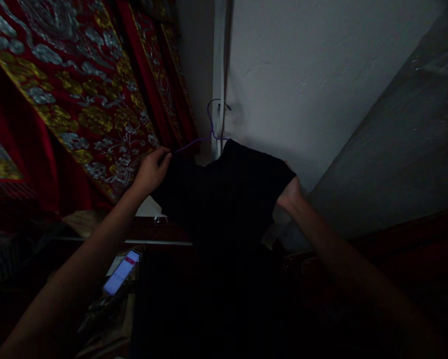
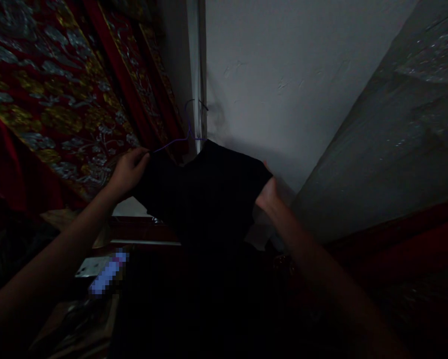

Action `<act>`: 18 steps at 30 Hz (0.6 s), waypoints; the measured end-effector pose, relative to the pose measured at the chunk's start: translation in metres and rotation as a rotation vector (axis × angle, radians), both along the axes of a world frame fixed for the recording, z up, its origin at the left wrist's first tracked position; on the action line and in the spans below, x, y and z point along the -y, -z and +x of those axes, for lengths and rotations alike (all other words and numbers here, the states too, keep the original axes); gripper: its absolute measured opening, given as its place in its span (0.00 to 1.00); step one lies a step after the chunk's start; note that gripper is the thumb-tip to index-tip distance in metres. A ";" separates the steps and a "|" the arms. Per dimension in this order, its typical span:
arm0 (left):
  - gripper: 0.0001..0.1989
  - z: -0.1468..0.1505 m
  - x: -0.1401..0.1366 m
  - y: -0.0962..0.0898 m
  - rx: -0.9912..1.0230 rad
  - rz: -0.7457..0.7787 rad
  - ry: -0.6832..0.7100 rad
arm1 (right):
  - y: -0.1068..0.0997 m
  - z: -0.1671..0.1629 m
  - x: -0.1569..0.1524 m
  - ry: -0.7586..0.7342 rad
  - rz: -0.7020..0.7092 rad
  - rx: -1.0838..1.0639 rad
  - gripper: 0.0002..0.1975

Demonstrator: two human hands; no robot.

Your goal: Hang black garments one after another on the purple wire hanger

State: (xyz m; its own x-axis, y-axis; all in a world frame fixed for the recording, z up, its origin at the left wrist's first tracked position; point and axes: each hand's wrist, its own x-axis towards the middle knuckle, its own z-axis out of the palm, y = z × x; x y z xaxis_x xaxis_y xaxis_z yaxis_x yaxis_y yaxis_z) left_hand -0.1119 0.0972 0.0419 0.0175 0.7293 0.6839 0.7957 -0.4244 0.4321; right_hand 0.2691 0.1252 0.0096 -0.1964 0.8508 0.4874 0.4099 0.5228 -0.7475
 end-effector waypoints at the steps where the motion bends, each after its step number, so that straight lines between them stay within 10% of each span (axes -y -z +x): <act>1: 0.15 0.003 0.001 0.000 0.023 0.010 -0.007 | -0.004 0.004 -0.001 0.006 -0.009 -0.055 0.36; 10: 0.19 0.037 -0.006 -0.027 0.097 0.132 0.005 | -0.074 -0.018 0.029 -0.037 0.052 -0.194 0.42; 18: 0.23 0.046 0.018 -0.030 0.235 -0.128 0.325 | -0.037 -0.037 0.051 -0.791 -0.279 0.244 0.33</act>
